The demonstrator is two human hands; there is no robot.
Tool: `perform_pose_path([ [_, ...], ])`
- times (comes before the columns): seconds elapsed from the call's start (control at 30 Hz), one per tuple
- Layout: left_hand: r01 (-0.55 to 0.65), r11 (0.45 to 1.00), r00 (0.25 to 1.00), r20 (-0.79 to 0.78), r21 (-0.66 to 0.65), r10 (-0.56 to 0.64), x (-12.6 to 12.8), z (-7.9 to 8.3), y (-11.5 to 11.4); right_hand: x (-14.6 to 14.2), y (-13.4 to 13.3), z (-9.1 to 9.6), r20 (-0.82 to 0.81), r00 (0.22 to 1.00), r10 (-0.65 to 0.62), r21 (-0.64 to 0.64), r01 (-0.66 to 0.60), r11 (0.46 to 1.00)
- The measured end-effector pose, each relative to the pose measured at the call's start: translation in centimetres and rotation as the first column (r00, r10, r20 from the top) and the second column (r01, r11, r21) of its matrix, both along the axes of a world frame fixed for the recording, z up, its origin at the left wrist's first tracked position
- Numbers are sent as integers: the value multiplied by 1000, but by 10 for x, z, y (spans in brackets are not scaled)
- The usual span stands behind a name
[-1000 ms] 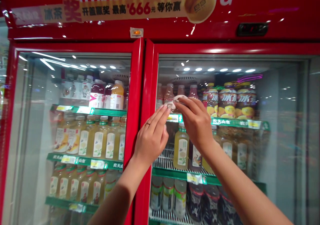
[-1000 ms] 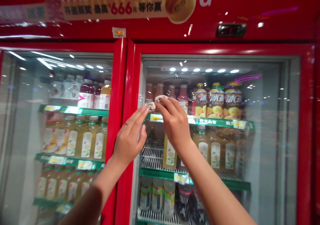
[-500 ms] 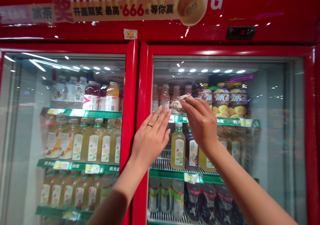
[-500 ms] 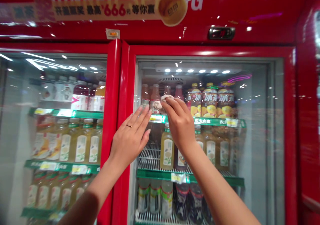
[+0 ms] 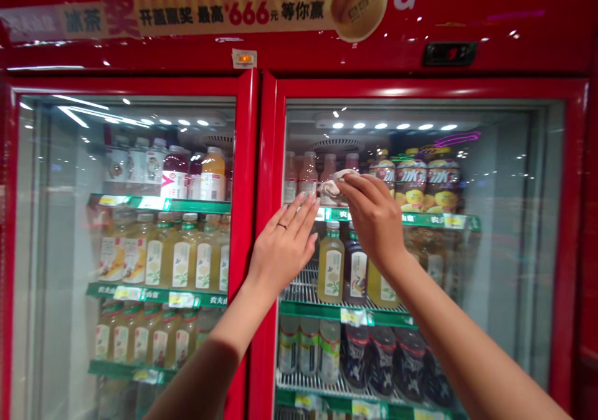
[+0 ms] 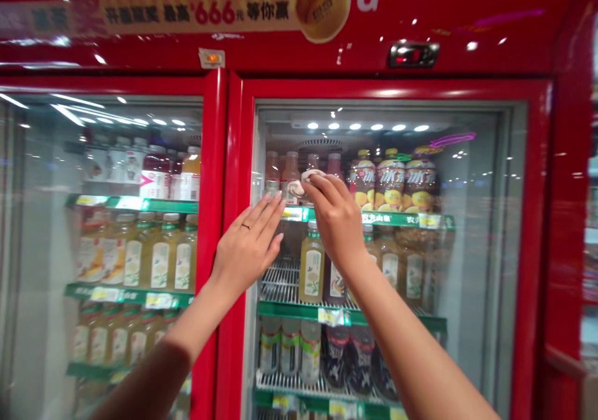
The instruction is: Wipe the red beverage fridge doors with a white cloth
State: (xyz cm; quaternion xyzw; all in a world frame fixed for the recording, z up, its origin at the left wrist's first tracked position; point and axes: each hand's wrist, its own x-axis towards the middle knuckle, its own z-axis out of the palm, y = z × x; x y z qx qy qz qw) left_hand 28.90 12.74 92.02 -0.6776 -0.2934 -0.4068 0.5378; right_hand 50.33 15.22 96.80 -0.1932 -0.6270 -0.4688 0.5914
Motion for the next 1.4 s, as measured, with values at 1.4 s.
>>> perform_pose_path([
  [1.4,125,979,973,214,-164,-88,53,-53,20,57,-3,-18,3,999,-42,-110,42,993],
])
